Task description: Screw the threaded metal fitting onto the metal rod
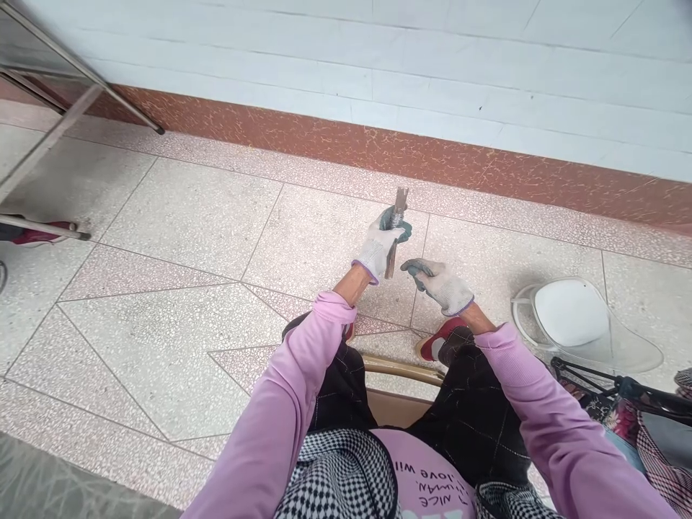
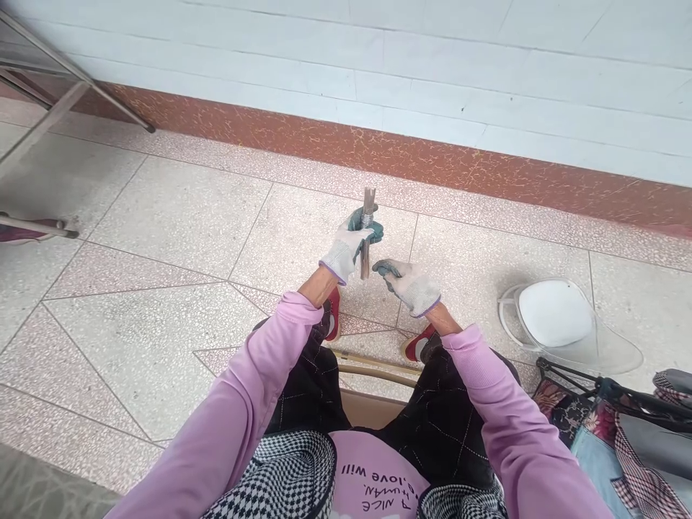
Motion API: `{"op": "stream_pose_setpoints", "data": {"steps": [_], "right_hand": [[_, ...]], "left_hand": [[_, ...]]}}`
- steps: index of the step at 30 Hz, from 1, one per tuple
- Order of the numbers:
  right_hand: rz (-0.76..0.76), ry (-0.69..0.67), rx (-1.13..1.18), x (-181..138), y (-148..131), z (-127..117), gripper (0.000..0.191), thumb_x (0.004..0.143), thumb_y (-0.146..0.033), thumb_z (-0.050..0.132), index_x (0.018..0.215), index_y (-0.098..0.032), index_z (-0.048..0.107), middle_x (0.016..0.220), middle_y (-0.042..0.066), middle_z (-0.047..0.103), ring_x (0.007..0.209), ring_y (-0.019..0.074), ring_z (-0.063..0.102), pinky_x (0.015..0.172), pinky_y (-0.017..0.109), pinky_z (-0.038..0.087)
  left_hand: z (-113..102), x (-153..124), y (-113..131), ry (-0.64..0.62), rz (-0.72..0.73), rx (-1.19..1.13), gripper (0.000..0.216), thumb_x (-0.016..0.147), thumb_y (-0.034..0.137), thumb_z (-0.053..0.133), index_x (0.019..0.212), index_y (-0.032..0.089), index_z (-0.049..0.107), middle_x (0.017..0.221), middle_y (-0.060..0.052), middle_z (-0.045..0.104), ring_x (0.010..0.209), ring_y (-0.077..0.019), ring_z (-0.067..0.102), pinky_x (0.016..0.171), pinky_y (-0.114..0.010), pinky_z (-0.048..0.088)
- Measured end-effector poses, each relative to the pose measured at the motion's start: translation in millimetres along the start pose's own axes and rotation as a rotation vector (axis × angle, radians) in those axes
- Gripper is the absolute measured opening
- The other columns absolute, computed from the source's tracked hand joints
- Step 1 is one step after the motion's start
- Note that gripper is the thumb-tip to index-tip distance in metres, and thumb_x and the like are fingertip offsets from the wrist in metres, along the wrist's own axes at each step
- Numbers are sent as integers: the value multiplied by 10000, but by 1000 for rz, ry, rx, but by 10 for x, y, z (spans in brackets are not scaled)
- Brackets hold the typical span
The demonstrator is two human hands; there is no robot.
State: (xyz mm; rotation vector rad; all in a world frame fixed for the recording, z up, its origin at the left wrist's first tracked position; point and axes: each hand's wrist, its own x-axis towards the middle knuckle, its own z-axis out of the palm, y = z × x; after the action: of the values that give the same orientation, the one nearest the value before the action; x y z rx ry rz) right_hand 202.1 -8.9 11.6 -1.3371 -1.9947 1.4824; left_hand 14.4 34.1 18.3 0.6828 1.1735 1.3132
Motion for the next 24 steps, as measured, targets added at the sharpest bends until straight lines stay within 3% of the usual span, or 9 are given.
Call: {"op": "stream_pose_setpoints", "data": {"steps": [5,9,13,15,17,21,24], "right_hand": [[-2,-19,-31,5,-14,11,401,982,-461,538,1121,-212,820,731,11,634,632,180,563,607,312,432],[-24,-31,34,-26,-31,39,384,969,-484,551,1045,-209,809,708,8,607,621,169,520,585,305,407],[-1,-45,153,-93,-85,78,431,962,-511,579,1140,-198,817,735,-5,593,614,153,497,546,287,369],[14,-39,183,-112,-114,83,452,947,-511,585,1157,-183,816,730,-10,577,612,149,494,533,282,359],[27,-27,195,-114,-130,72,463,931,-510,592,1158,-173,817,724,-11,568,612,148,491,528,280,360],[31,-12,187,-107,-114,41,452,941,-511,591,1152,-189,828,696,-14,553,615,154,505,531,278,368],[1,-12,206,-121,-104,72,446,935,-514,600,1146,-195,828,723,-11,574,618,144,515,536,270,373]], "left_hand": [[16,20,-4,23,-47,-220,124,1025,124,677,1118,190,727,841,11,639,712,-106,596,837,-268,595],[10,25,7,-25,1,-177,169,1109,192,591,1211,195,725,886,-17,655,780,-128,600,905,-274,594],[-51,60,31,26,152,295,163,966,132,767,1113,195,798,1118,-94,705,1092,-241,653,1084,-391,547],[-98,70,70,62,248,607,271,827,76,902,1059,203,842,1195,-127,683,1301,-351,587,1194,-481,472],[-130,76,108,68,284,727,358,750,29,958,1047,207,866,1247,-148,661,1400,-415,517,1238,-529,421],[-123,111,107,38,214,388,313,843,43,911,1110,197,853,1253,-144,696,1326,-342,575,1210,-471,461],[-118,160,59,62,79,70,244,940,109,849,1156,221,825,1181,-105,760,1208,-269,638,1155,-430,523]]}}
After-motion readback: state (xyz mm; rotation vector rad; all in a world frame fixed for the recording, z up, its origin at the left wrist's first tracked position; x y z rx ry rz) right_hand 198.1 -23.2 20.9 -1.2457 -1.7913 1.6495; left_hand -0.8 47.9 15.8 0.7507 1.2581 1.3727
